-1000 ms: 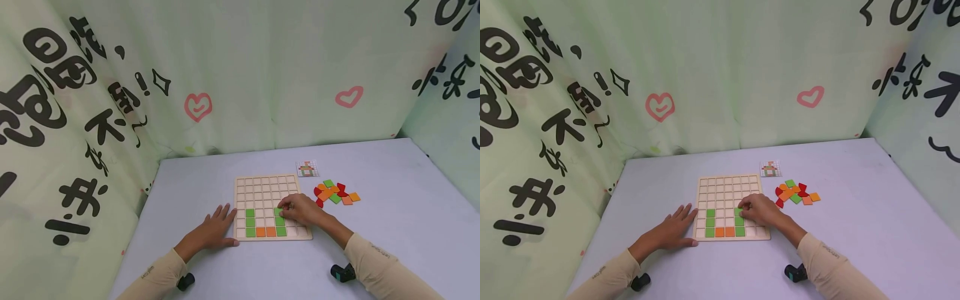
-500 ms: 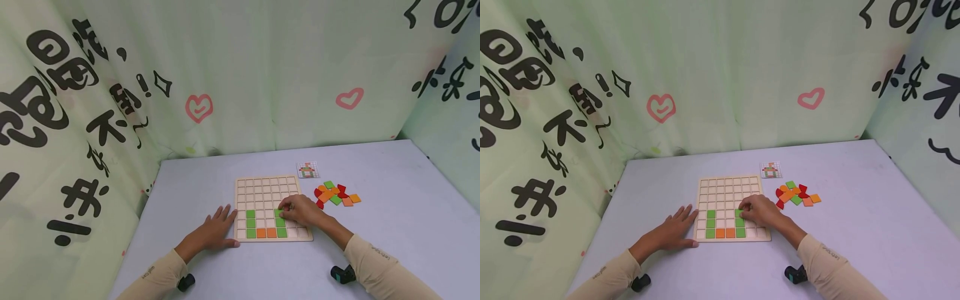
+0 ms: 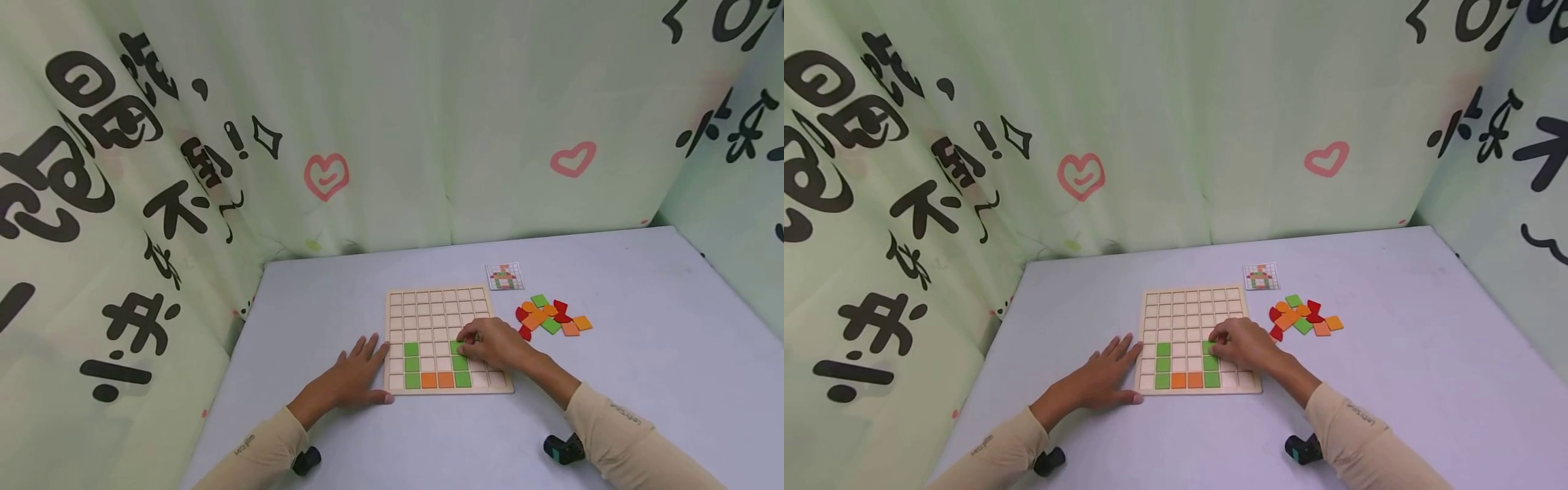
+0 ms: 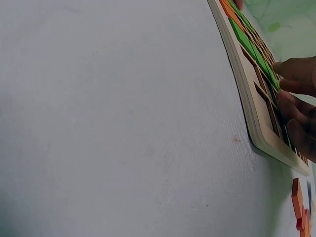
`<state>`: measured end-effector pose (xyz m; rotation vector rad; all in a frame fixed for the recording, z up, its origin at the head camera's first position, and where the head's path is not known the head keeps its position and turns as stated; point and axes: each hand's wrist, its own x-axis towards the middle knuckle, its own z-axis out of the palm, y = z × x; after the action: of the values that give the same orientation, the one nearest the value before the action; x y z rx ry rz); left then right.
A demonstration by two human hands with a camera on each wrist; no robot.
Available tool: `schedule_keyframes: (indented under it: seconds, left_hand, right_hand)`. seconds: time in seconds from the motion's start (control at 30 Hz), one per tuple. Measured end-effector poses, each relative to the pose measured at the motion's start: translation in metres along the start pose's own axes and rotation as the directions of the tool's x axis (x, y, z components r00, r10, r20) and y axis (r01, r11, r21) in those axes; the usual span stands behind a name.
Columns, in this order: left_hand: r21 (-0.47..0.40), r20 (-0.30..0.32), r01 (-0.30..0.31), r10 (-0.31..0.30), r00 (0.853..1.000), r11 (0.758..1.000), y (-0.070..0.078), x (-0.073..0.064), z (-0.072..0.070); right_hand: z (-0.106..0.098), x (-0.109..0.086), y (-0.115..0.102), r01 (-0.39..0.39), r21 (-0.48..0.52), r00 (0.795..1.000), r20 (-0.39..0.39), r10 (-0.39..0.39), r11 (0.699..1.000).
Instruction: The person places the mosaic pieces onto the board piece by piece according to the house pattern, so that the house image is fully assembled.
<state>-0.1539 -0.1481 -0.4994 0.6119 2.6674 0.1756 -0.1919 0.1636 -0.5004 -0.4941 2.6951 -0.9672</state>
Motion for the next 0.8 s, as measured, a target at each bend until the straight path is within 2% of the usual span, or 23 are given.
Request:
schedule_keyframes:
  seconds: [0.3, 0.43, 0.53, 0.8]
  left_hand:
    - [0.019, -0.011, 0.002, -0.002, 1.000, 1.000, 0.002, 0.000, 0.000]
    - [0.019, -0.014, 0.001, 0.000, 1.000, 1.000, 0.002, -0.001, 0.000]
    - [0.020, -0.016, 0.001, -0.001, 1.000, 1.000, 0.002, -0.001, 0.000]
    - [0.008, -0.013, 0.003, -0.003, 1.000, 1.000, 0.001, -0.001, 0.001]
  right_hand:
    - [-0.007, -0.007, 0.012, 0.090, 0.058, 0.996, 0.016, -0.091, 0.994]
    - [-0.013, -0.010, 0.020, 0.083, 0.073, 0.996, 0.016, -0.084, 0.994]
    - [-0.019, -0.012, 0.025, 0.047, 0.058, 0.999, 0.002, -0.048, 0.997]
    - [-0.040, -0.017, 0.045, 0.026, 0.005, 0.997, -0.074, -0.025, 1.000]
